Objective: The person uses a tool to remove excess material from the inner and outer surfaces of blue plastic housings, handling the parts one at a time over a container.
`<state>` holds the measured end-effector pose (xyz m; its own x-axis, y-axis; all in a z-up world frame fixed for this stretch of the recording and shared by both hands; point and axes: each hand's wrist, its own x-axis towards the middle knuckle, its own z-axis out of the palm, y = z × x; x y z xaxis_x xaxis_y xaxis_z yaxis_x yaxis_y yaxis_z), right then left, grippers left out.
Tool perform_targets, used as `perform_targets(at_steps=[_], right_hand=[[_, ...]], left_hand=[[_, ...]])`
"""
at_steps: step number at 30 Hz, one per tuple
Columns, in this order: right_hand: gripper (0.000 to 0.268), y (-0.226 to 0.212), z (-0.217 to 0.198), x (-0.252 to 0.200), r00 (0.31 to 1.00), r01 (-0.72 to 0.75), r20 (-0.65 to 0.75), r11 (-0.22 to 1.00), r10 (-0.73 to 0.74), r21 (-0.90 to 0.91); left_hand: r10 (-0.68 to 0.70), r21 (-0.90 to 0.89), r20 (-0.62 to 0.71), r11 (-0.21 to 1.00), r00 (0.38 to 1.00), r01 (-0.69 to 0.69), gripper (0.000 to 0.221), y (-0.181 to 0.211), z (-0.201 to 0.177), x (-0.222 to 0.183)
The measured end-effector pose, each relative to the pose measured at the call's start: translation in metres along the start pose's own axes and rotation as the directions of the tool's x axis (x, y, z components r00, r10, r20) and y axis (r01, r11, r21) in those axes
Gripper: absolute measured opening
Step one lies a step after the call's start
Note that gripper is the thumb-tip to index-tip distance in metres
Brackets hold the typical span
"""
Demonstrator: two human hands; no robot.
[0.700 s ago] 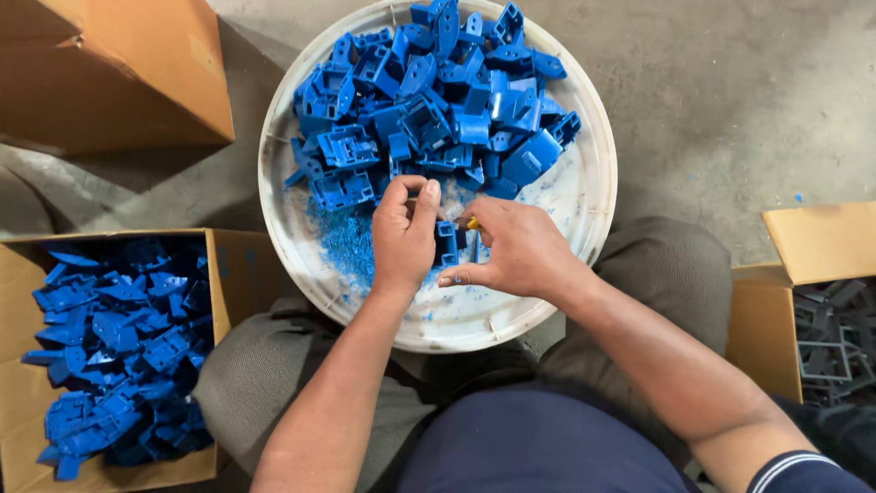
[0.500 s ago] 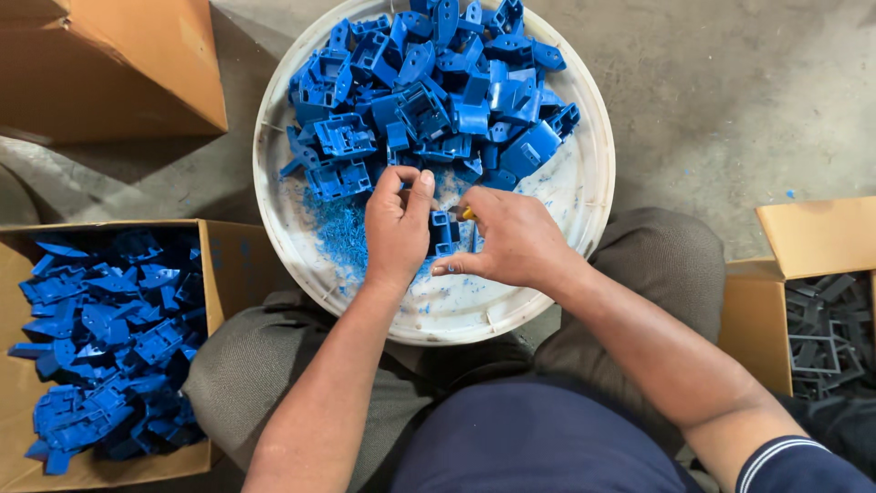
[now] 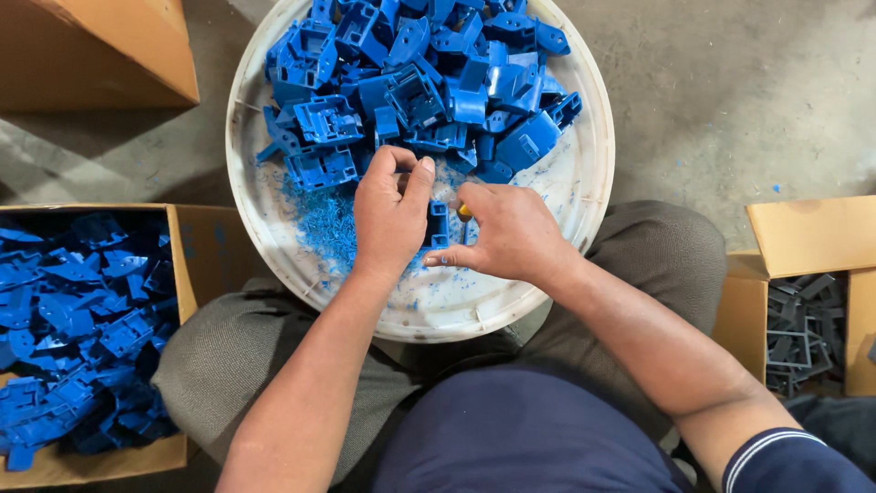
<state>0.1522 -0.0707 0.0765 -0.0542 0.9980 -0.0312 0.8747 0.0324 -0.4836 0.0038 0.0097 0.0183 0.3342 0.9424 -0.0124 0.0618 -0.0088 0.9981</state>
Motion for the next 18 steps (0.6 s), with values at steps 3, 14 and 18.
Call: perform_targets(at_steps=[3, 14, 18], right_hand=[[0.068, 0.004, 0.000, -0.002, 0.998, 0.055, -0.044, 0.998, -0.053, 0.035], [0.057, 0.004, 0.012, -0.013, 0.982, 0.129, -0.137, 0.991, -0.132, -0.030], [0.052, 0.004, 0.015, -0.014, 0.973, 0.152, -0.170, 0.988, -0.154, -0.026]], left_hand=[[-0.021, 0.041, -0.002, 0.999, 1.000, 0.021, 0.019, 0.004, 0.002, 0.001], [-0.074, 0.019, 0.001, 0.997, 0.997, 0.074, 0.020, 0.004, 0.005, 0.000], [-0.087, -0.018, -0.009, 0.996, 0.996, 0.087, 0.020, 0.001, 0.005, 0.001]])
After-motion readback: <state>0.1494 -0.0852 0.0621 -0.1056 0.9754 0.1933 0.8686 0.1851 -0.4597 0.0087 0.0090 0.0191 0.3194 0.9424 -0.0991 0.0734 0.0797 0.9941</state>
